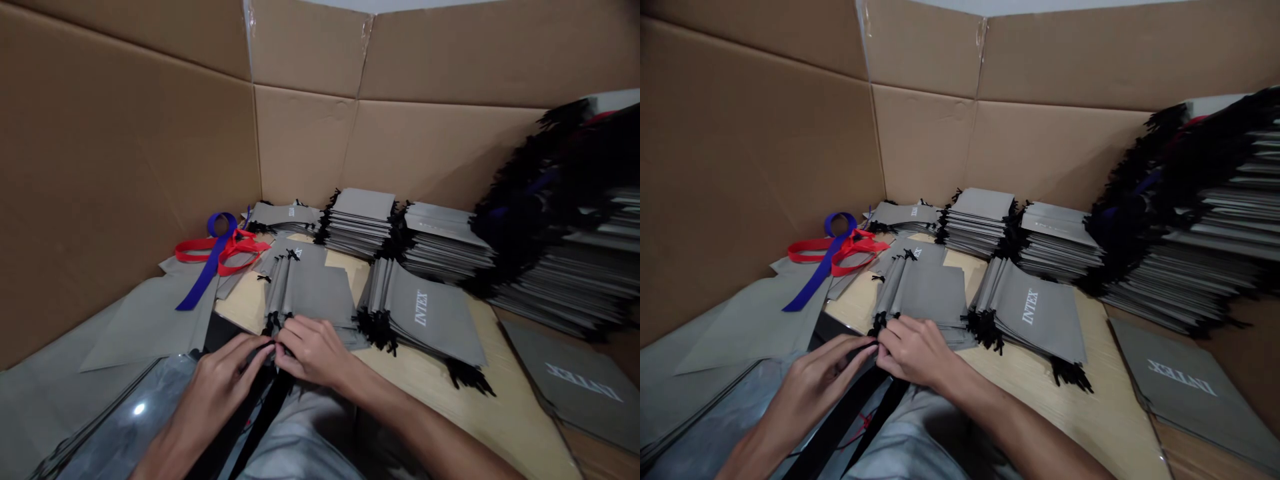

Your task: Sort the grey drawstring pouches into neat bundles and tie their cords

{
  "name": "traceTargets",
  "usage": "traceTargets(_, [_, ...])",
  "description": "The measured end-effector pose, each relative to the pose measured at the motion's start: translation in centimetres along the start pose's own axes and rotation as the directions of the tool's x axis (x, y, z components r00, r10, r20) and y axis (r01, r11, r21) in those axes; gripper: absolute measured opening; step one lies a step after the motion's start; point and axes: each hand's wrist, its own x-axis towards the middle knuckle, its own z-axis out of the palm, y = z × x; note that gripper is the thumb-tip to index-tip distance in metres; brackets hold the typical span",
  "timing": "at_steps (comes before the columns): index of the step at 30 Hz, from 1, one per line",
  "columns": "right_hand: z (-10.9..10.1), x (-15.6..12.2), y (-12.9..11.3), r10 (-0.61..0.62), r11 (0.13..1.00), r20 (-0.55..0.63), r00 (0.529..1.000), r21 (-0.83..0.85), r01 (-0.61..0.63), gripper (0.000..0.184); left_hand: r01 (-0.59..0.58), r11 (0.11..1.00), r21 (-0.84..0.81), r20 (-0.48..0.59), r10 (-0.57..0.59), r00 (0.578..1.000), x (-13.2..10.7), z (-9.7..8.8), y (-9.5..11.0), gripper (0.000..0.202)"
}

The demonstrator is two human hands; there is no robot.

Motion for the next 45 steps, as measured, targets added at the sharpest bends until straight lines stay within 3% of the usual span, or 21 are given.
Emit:
traceTargets(5, [0.1, 0.0, -0.1, 0.007, 1.000, 0.015, 1.000, 0.015, -0.007, 0.012, 0.018, 0.999, 0.043, 0.037, -0.020, 0.999, -0.1, -0.1, 0.0, 0.021])
traceTargets(15, [0.3, -0.2, 0.0, 0.024, 0.998, 0.012, 1.000, 0.058, -0.025, 0.011, 0.040, 0.999, -0.008, 0.006, -0.040, 0.999, -0.3, -0.4, 0.3, 0.022])
traceTargets(19, [0.3, -0.4, 0.1, 0.036, 0.997, 0.009, 0.999, 0.069, -0.036, 0.009, 0.165, 0.977, -0.133, 0.039, -0.162, 0.986, -0.3, -0.1, -0.2, 0.027])
traceTargets(22, [0.2, -0.3, 0.1, 0.061, 0.995, 0.020, 0.998, 0.083, -0.062, 0.008, 0.329, 0.914, -0.237, 0.104, -0.313, 0.944, -0.5, -0.2, -0.5, 0.032])
traceTargets(25, [0.1, -0.3, 0.0, 0.068, 0.994, 0.019, 0.998, 0.090, -0.070, 0.008, 0.398, 0.884, -0.244, 0.081, -0.391, 0.917, -0.6, -0.6, -0.5, 0.031])
traceTargets(31, [0.1, -0.2, 0.0, 0.073, 0.993, 0.039, 0.997, 0.090, -0.077, 0.009, 0.212, 0.965, -0.154, -0.042, -0.221, 0.974, -0.5, -1.2, 0.0, 0.026])
traceTargets(36, [0.2, -0.2, 0.0, 0.075, 0.994, 0.065, 0.995, 0.078, -0.080, 0.010, 0.119, 0.989, -0.091, -0.055, -0.125, 0.991, -1.1, -1.2, -0.3, 0.018])
traceTargets(41, [0.2, -0.2, 0.0, 0.070, 0.994, 0.032, 0.997, 0.082, -0.072, 0.010, 0.157, 0.983, -0.091, -0.040, -0.161, 0.986, -1.0, -0.9, -0.4, 0.019])
traceTargets(45, [0.2, -0.2, 0.1, 0.068, 0.993, 0.041, 0.997, 0.091, -0.071, 0.007, 0.167, 0.982, -0.086, -0.052, -0.171, 0.984, -0.3, -0.6, 0.0, 0.030])
